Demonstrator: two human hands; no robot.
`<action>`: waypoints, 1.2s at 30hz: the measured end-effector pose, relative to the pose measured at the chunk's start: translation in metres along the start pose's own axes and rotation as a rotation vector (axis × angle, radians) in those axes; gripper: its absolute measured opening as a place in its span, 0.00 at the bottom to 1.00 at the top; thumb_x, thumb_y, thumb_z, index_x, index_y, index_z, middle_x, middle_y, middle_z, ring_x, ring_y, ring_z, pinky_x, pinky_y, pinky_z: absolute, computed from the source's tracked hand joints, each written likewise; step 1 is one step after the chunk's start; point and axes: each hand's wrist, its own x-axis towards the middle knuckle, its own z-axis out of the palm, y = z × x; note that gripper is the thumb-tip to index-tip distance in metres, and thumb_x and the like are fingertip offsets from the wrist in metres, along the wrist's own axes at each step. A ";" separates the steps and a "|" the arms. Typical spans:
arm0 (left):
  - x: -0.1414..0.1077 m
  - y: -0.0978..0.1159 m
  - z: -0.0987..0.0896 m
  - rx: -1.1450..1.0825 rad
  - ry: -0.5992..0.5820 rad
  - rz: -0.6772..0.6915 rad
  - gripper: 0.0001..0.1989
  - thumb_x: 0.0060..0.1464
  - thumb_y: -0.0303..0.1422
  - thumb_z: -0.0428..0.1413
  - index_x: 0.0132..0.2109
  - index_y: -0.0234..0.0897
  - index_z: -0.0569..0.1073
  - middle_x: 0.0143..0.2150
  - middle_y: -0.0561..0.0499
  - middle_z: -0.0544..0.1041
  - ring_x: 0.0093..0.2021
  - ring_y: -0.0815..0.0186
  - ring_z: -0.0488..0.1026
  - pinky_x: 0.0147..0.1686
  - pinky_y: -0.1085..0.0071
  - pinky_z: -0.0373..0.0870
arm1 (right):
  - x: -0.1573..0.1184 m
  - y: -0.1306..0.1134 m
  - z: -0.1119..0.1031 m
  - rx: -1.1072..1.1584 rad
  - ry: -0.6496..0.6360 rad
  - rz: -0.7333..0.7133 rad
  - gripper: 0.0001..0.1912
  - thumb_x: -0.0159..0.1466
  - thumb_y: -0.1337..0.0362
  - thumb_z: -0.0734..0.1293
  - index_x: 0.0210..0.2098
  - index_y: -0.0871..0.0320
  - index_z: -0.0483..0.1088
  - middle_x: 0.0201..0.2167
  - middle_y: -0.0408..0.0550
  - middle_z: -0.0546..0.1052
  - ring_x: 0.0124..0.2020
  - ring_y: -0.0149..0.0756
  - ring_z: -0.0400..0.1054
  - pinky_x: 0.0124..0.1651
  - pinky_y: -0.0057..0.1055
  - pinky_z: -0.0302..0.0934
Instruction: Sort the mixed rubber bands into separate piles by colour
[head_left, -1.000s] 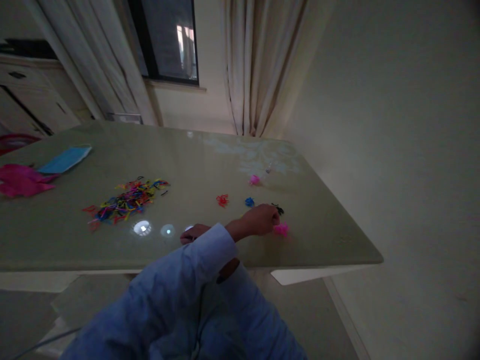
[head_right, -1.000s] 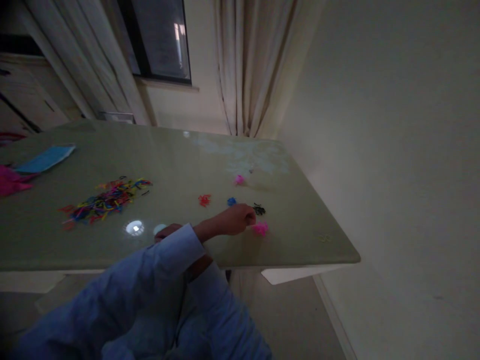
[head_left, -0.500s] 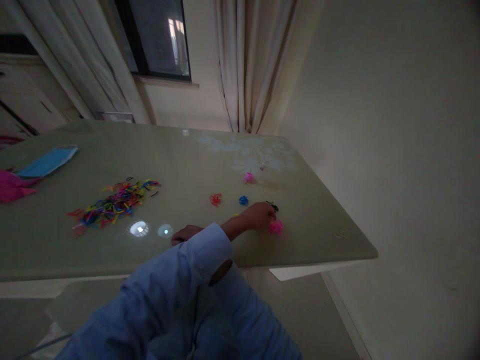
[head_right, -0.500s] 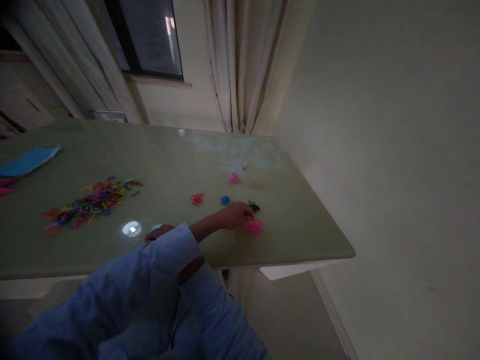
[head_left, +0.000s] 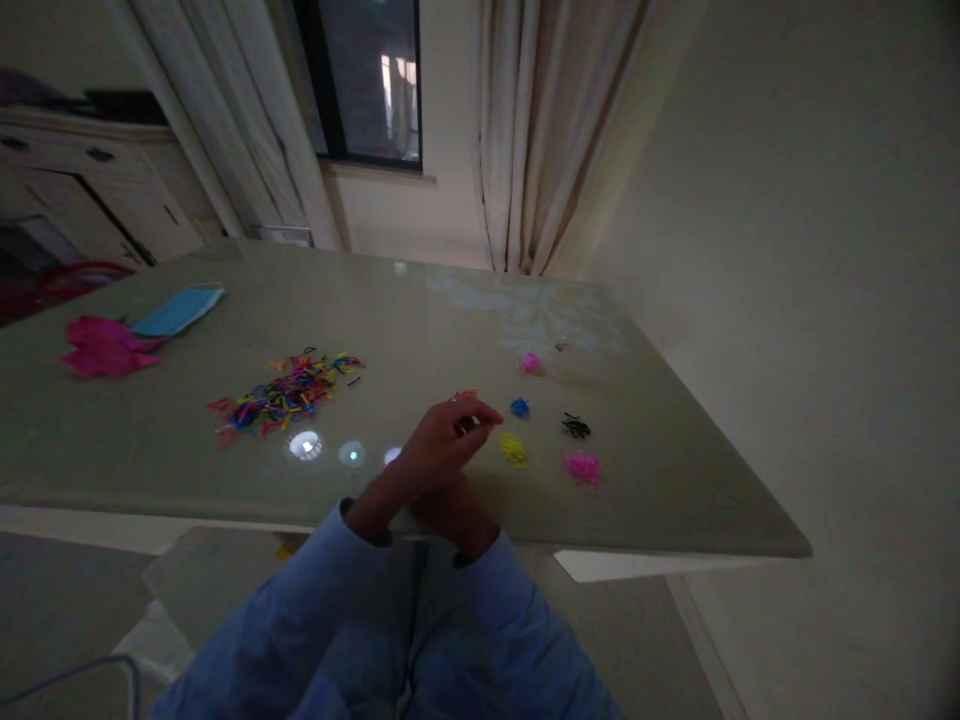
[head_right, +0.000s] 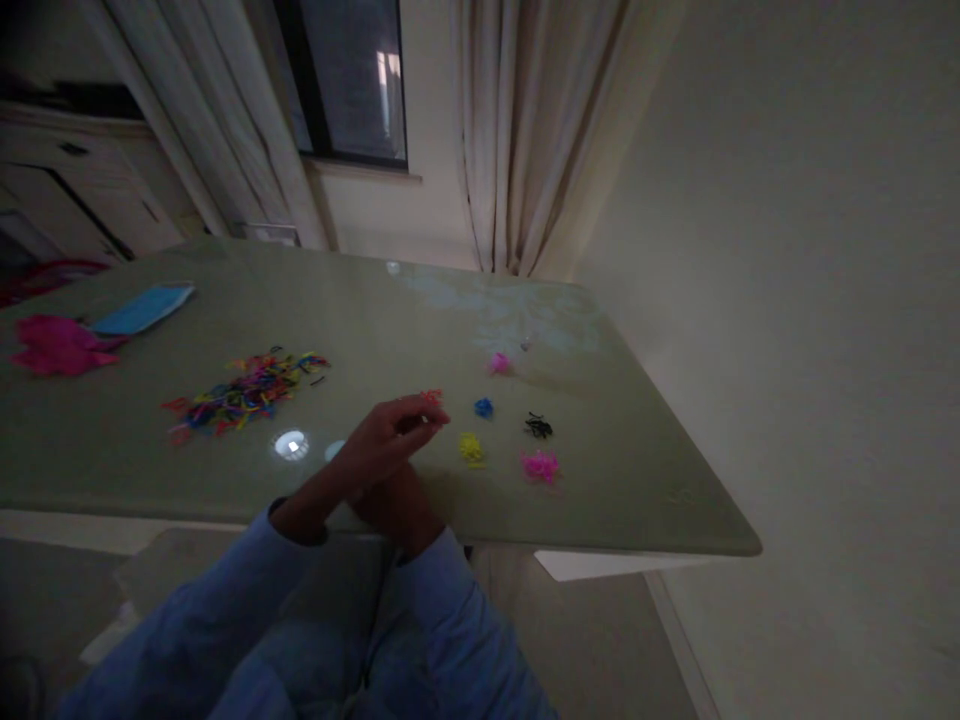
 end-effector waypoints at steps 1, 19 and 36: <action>-0.011 -0.004 -0.014 0.009 0.068 -0.024 0.08 0.52 0.31 0.56 0.36 0.37 0.80 0.35 0.48 0.79 0.33 0.66 0.72 0.35 0.72 0.67 | 0.000 -0.002 -0.003 0.009 0.000 0.006 0.13 0.63 0.73 0.63 0.42 0.54 0.75 0.39 0.48 0.79 0.42 0.41 0.72 0.47 0.33 0.64; -0.120 -0.088 -0.125 0.623 0.541 -0.309 0.10 0.54 0.31 0.51 0.38 0.39 0.78 0.38 0.48 0.80 0.36 0.62 0.74 0.40 0.67 0.69 | 0.036 -0.034 -0.028 0.189 -0.079 0.011 0.09 0.62 0.64 0.66 0.38 0.57 0.78 0.33 0.45 0.81 0.30 0.32 0.71 0.36 0.28 0.63; -0.122 -0.088 -0.116 0.685 0.514 -0.276 0.10 0.58 0.29 0.51 0.41 0.39 0.77 0.39 0.45 0.77 0.41 0.58 0.74 0.41 0.66 0.67 | 0.187 -0.044 0.023 -0.374 -0.170 -0.078 0.08 0.61 0.71 0.65 0.33 0.58 0.78 0.36 0.51 0.80 0.38 0.38 0.72 0.42 0.30 0.61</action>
